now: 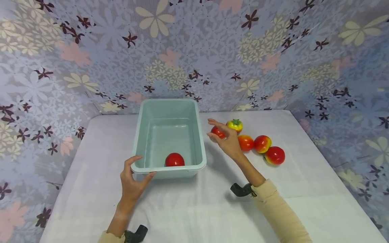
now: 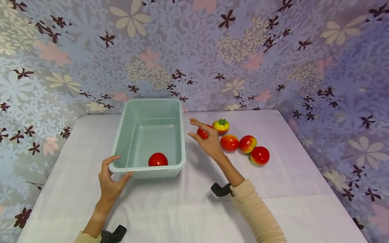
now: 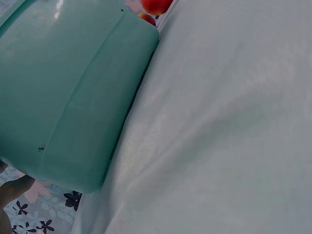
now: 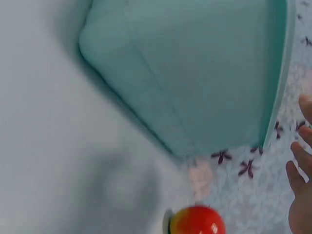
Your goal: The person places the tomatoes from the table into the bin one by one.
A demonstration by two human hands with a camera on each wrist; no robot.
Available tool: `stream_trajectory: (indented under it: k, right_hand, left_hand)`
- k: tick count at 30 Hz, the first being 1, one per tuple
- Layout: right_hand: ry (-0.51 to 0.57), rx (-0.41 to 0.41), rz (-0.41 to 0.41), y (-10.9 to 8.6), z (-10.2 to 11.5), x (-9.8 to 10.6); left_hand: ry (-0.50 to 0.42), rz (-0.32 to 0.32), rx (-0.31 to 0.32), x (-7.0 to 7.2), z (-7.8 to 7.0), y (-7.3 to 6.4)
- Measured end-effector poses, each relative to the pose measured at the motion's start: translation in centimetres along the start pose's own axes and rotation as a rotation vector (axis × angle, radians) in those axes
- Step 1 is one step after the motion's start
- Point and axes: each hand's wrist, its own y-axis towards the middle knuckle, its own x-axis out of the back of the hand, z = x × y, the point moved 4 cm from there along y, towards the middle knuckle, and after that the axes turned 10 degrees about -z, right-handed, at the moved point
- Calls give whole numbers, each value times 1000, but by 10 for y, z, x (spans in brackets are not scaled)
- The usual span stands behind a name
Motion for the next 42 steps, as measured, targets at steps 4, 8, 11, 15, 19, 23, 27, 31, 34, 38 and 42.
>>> stream_trajectory:
  k: [4,8,11,15,19,23,27,31,34,38,42]
  right_hand:
    - [-32,-77,-23,7,-5,11]
    - [-30,-152,-45,11,-36,20]
    - [-53,-216,-66,8,-63,28]
    - [-120,-261,-83,4,-85,34]
    - [-190,-241,-111,4,-96,36]
    - [-237,-227,-112,5,-103,33]
    - [-255,-260,-83,4,-109,26]
    - [-278,-314,-66,2,-116,24]
    - [-306,-318,-47,2,-120,23]
    - [-335,-295,-31,2,-122,23]
    - [-331,-282,-25,3,-123,23]
  left_hand:
    - [-3,1,-5,-1,-1,2]
    - [-1,-8,9,0,-1,3]
    - [-7,-5,12,0,-2,1]
    - [-14,-3,10,0,-3,0]
    - [-25,3,8,-2,-3,0]
    - [-24,10,14,-2,-4,0]
    - [-18,11,19,0,-3,1]
    - [-21,21,23,0,-4,2]
    - [-15,27,29,-1,-4,2]
    - [-5,26,25,0,-4,2]
    - [-6,16,20,1,-3,2]
